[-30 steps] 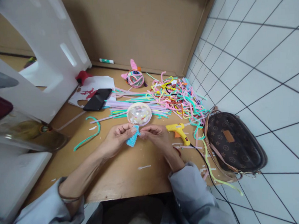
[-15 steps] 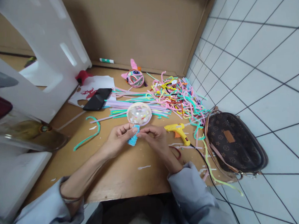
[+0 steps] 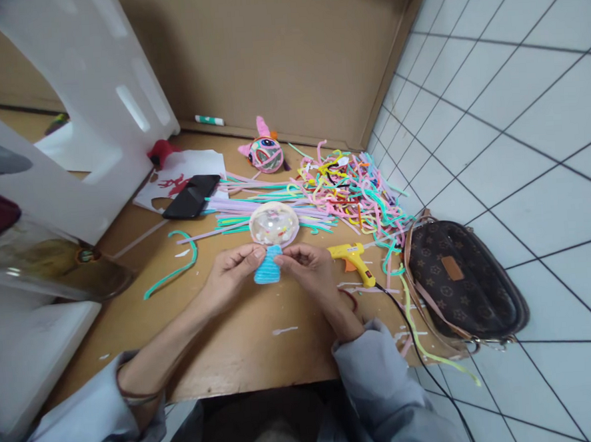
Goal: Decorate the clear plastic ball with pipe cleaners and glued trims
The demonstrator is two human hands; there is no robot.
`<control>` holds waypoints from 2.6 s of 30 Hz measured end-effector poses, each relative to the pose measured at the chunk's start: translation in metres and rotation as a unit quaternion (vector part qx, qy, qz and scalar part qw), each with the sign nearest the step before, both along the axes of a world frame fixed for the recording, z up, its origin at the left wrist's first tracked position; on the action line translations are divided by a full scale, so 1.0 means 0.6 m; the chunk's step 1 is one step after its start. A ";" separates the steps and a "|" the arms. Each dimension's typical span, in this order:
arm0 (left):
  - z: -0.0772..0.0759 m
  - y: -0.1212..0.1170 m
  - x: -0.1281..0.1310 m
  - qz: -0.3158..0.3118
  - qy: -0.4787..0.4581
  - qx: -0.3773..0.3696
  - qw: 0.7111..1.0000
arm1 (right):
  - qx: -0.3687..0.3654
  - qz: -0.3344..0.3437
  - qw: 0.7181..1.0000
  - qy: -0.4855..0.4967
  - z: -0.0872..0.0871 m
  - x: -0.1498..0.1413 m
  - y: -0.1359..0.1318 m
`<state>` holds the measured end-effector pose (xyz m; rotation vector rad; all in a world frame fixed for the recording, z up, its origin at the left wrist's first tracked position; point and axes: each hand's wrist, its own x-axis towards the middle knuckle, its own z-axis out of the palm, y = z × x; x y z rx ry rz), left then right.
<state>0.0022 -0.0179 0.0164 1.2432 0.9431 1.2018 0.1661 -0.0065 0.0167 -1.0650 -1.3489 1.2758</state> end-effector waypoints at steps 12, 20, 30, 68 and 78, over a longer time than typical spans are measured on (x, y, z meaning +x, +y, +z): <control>-0.014 0.002 0.007 0.017 0.027 0.019 0.999 | 0.086 -0.037 0.994 -0.048 -0.005 -0.007 -0.006; -0.010 -0.002 0.008 0.012 -0.004 0.003 1.000 | 0.054 -0.007 0.998 -0.041 -0.005 0.001 -0.006; -0.007 -0.006 0.013 0.040 0.028 0.015 0.999 | 0.016 -0.001 1.000 0.010 -0.011 -0.007 -0.007; 0.004 0.006 -0.014 -0.072 -0.099 -0.060 0.991 | -0.056 0.033 0.995 0.077 -0.018 0.010 0.010; 0.007 0.008 -0.013 -0.072 -0.105 -0.079 0.989 | -0.059 0.017 0.994 0.095 -0.017 0.009 0.012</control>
